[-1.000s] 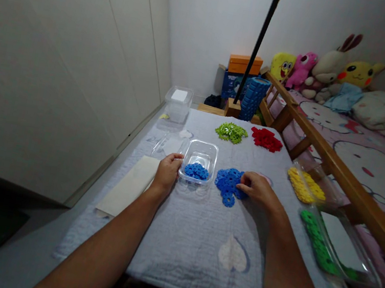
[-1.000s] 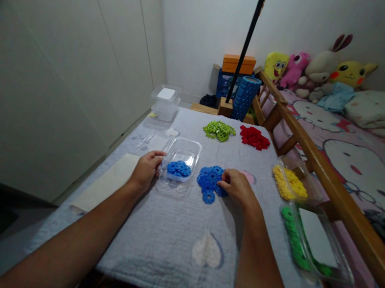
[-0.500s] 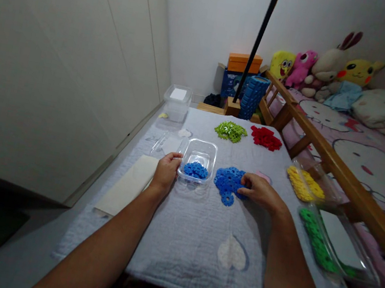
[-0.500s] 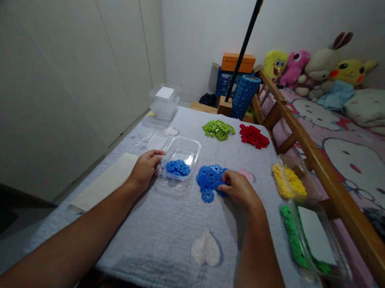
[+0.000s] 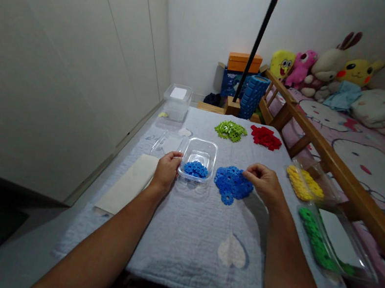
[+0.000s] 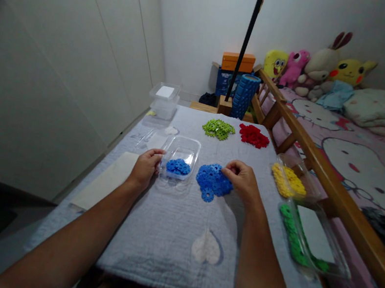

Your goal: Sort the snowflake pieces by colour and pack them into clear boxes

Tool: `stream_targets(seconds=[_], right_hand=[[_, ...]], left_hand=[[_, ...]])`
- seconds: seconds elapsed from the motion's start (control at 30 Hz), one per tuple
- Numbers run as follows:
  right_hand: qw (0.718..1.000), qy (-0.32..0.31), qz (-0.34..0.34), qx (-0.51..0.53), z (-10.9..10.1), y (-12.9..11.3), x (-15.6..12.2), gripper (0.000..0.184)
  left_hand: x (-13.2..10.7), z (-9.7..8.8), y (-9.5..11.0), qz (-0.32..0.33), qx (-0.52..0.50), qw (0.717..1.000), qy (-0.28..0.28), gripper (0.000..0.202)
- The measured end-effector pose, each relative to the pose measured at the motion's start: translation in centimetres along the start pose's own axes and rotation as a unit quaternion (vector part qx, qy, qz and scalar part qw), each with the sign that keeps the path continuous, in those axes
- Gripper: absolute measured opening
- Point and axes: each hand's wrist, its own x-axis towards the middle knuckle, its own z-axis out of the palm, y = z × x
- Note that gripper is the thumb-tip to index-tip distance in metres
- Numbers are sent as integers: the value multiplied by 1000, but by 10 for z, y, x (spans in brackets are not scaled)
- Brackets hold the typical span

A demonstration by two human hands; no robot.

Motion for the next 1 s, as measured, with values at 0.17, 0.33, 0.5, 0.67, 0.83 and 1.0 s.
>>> stream_targets(seconds=[0.17,0.33,0.5,0.67,0.83,1.0], right_hand=[[994,53,-5,97,33,-18,-7,29],[992,6,-17,129,70,-29,-15,26],[995,29,-34,86,90,-35,-16,22],[996,-1,-42,80,93,-38,-17,21],[996,17,-30,78,72,-31,-13,21],[998,-2,-29,-53,37,-12,-2,16]], left_hand=[[-2,0,2,-2,5,1000,1,24],[-3,0,2,5,10,1000,-1,24],[-2,0,2,5,15,1000,0,23],[-2,0,2,2,5,1000,-3,23],[-2,-1,1,3,1,1000,-6,22],[-1,0,1,3,8,1000,0,24]])
